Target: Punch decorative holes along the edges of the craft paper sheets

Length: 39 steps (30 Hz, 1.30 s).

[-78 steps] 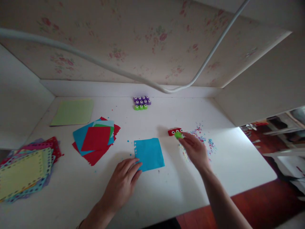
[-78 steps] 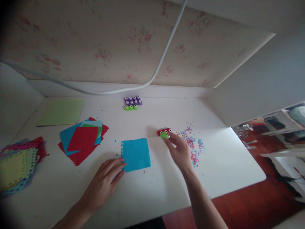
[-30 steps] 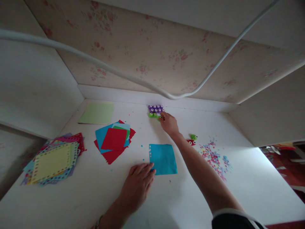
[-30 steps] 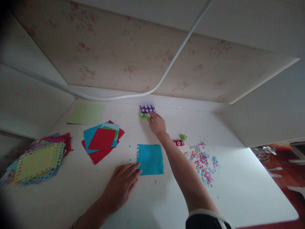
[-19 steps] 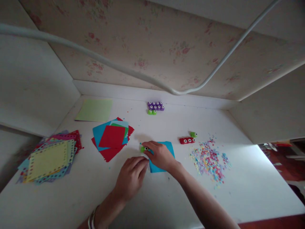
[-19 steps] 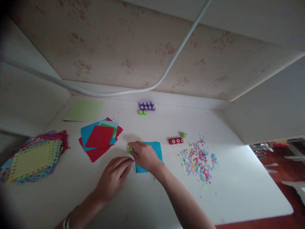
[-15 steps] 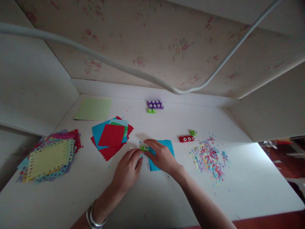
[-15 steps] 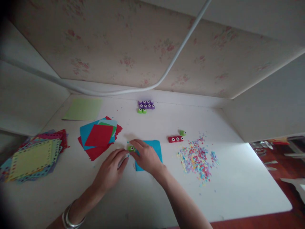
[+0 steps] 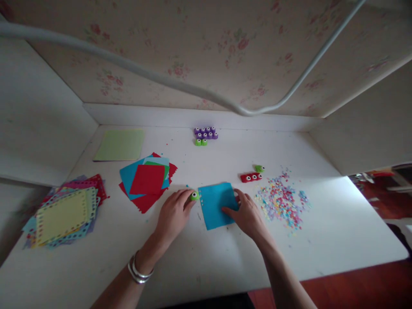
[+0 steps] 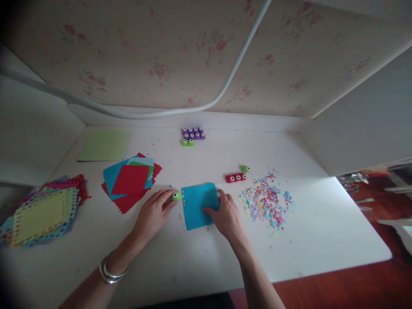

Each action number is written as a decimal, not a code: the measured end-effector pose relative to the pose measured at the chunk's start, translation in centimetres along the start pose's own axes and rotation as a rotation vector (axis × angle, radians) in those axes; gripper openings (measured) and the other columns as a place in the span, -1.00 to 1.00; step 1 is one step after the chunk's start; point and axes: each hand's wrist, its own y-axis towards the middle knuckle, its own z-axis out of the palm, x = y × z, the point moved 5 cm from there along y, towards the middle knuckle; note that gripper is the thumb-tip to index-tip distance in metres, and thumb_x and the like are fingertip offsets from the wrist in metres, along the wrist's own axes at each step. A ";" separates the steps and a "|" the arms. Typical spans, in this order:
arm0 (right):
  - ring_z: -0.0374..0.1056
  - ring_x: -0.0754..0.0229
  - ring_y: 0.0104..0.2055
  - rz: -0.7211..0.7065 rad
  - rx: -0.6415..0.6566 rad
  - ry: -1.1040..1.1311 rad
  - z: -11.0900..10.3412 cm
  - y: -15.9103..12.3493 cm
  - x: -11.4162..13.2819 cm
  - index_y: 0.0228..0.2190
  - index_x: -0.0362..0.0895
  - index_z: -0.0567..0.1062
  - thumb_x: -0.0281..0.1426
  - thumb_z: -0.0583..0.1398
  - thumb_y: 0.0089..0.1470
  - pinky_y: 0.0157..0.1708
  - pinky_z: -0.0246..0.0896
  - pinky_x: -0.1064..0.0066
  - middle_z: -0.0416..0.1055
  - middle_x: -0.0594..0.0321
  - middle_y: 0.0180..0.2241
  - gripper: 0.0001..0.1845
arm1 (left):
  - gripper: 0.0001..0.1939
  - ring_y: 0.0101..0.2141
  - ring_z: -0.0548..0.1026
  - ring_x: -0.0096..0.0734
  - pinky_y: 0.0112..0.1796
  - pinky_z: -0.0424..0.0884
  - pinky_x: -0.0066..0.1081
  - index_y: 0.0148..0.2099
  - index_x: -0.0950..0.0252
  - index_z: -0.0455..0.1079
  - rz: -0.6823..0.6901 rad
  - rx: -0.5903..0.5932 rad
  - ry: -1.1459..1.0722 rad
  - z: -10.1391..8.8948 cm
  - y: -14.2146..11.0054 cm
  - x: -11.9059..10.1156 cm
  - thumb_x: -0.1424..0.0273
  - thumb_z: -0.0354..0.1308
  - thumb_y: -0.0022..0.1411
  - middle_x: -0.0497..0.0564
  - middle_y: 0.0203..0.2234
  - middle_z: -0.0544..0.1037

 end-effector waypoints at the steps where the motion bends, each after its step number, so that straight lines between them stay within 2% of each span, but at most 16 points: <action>1: 0.44 -0.03 -0.21 -0.003 0.011 0.019 -0.2 0.1 0.1 -0.06 -0.12 0.46 -0.21 0.33 -0.08 -0.23 0.31 0.20 0.48 0.10 -0.22 -0.47 | -0.74 -0.08 0.54 -0.21 -0.06 0.50 -0.23 0.08 0.22 0.39 -0.013 -0.005 -0.040 -0.1 -0.1 0.2 0.32 0.13 0.36 0.09 -0.08 0.58; 3: 0.40 0.04 -0.30 -0.043 0.009 0.085 -0.6 0.2 0.3 -0.30 -0.10 0.50 -0.19 0.30 -0.05 -0.30 0.28 0.26 0.47 0.16 -0.34 -0.71 | -0.73 -0.12 0.57 -0.24 -0.11 0.53 -0.28 0.08 0.22 0.40 -0.054 -0.007 -0.117 -0.4 -0.4 0.6 0.32 0.14 0.36 0.09 -0.09 0.59; 5: 0.34 0.13 -0.41 -0.065 0.008 0.232 -0.8 0.0 0.4 -0.45 -0.08 0.45 -0.12 0.24 0.04 -0.40 0.23 0.33 0.42 0.23 -0.44 -0.72 | -0.72 -0.18 0.59 -0.27 -0.16 0.55 -0.32 0.07 0.22 0.41 -0.093 -0.008 -0.167 -0.6 -0.6 0.9 0.31 0.15 0.35 0.09 -0.11 0.60; 9: 0.23 0.24 -0.55 0.075 0.102 0.712 -0.3 -0.8 0.4 -0.35 -0.09 0.42 0.01 0.20 0.11 -0.58 0.18 0.42 0.30 0.35 -0.56 -0.59 | -0.73 -0.20 0.60 -0.28 -0.21 0.57 -0.34 0.06 0.21 0.43 -0.095 -0.011 -0.184 -0.6 -0.6 1.0 0.30 0.17 0.34 0.08 -0.13 0.62; 12: 0.24 0.26 -0.58 0.125 0.141 0.887 -0.1 -1.1 1.1 -0.31 -0.11 0.43 0.02 0.25 0.07 -0.62 0.22 0.44 0.30 0.37 -0.56 -0.56 | -0.73 -0.20 0.60 -0.27 -0.21 0.57 -0.33 0.05 0.21 0.45 -0.064 -0.020 -0.166 -0.5 -0.5 0.9 0.30 0.18 0.33 0.07 -0.15 0.62; 17: 0.27 0.27 -0.60 0.108 0.162 0.913 0.4 -1.0 2.0 -0.33 -0.12 0.45 0.01 0.27 0.06 -0.66 0.24 0.46 0.31 0.37 -0.58 -0.56 | -0.73 -0.20 0.58 -0.26 -0.19 0.55 -0.29 0.05 0.21 0.45 -0.041 -0.008 -0.144 -0.5 -0.5 0.7 0.30 0.17 0.34 0.07 -0.16 0.62; 25: 0.28 0.26 -0.61 0.103 0.150 0.851 0.9 -0.6 1.6 -0.33 -0.12 0.46 0.05 0.26 0.06 -0.66 0.26 0.45 0.32 0.38 -0.58 -0.54 | -0.73 -0.17 0.57 -0.24 -0.13 0.53 -0.23 0.05 0.19 0.45 -0.021 -0.004 -0.119 -0.3 -0.6 0.8 0.26 0.15 0.36 0.07 -0.15 0.62; 35: 0.28 0.26 -0.61 0.096 0.166 0.876 1.0 -0.8 1.8 -0.32 -0.12 0.46 0.04 0.26 0.06 -0.66 0.25 0.46 0.32 0.37 -0.59 -0.54 | -0.75 -0.17 0.57 -0.22 -0.13 0.52 -0.21 0.04 0.20 0.45 0.021 0.004 -0.104 -0.3 -0.5 0.6 0.29 0.16 0.35 0.05 -0.15 0.63; 39: 0.25 0.27 -0.58 0.060 0.141 0.782 1.3 -0.7 1.6 -0.32 -0.11 0.45 0.02 0.21 0.11 -0.63 0.20 0.47 0.32 0.38 -0.58 -0.57 | -0.73 -0.14 0.56 -0.20 -0.11 0.50 -0.18 0.06 0.20 0.45 0.064 0.030 -0.074 -0.1 -0.6 0.5 0.30 0.17 0.34 0.05 -0.11 0.62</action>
